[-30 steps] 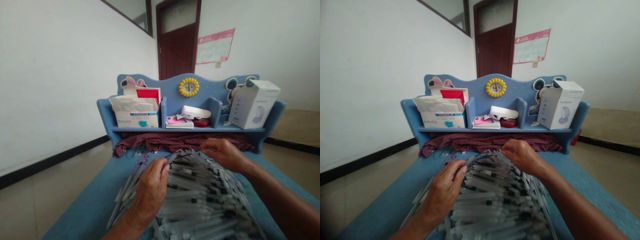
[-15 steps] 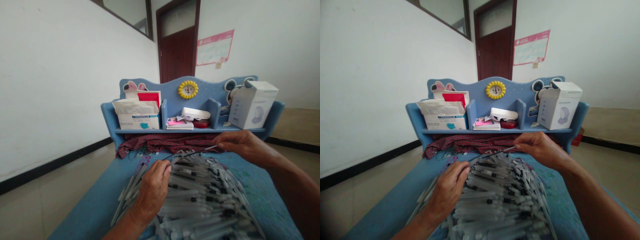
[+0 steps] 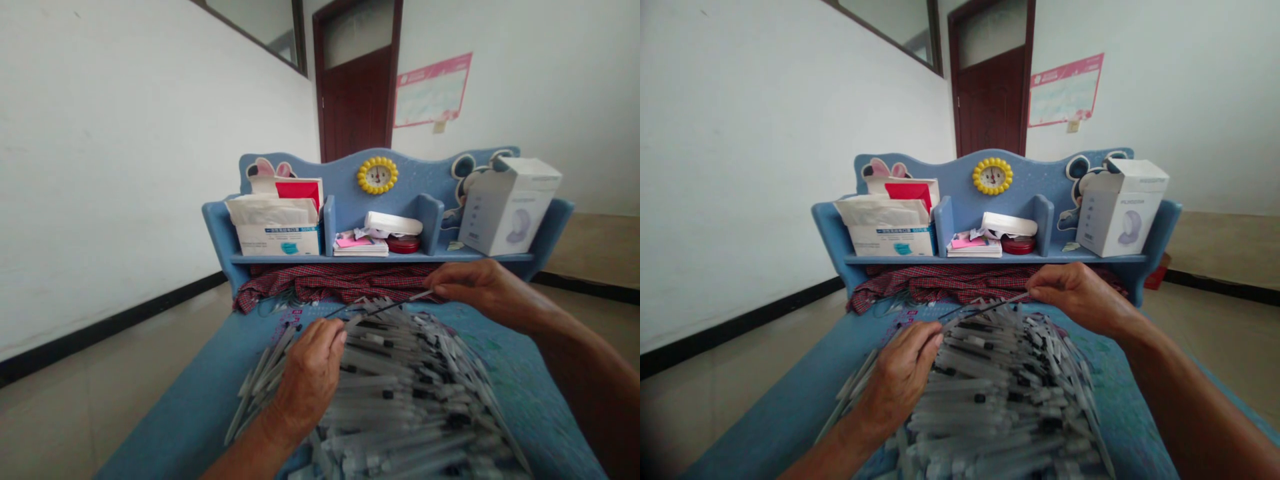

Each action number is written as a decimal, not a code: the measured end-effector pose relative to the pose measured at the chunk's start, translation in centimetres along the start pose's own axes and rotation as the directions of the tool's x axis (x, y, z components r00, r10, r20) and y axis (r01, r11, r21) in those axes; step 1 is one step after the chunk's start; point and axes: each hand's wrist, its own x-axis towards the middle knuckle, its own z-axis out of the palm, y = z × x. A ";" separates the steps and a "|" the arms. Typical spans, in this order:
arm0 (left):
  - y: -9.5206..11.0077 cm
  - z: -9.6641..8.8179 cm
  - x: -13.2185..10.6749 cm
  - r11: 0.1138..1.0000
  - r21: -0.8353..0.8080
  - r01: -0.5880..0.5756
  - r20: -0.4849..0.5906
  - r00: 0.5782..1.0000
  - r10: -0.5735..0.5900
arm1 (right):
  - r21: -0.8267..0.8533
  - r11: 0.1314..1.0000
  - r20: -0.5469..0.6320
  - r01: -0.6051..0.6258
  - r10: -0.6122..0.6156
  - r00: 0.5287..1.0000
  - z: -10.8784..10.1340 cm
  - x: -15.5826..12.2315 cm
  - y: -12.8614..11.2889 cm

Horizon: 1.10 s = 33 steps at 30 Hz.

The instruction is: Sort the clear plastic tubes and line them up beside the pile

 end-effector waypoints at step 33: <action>1.6 -0.6 0.6 0.596 -0.557 0.579 0.429 0.814 -0.391 | -0.137 0.965 0.007 0.224 -0.225 0.974 5.0 -0.7 -4.7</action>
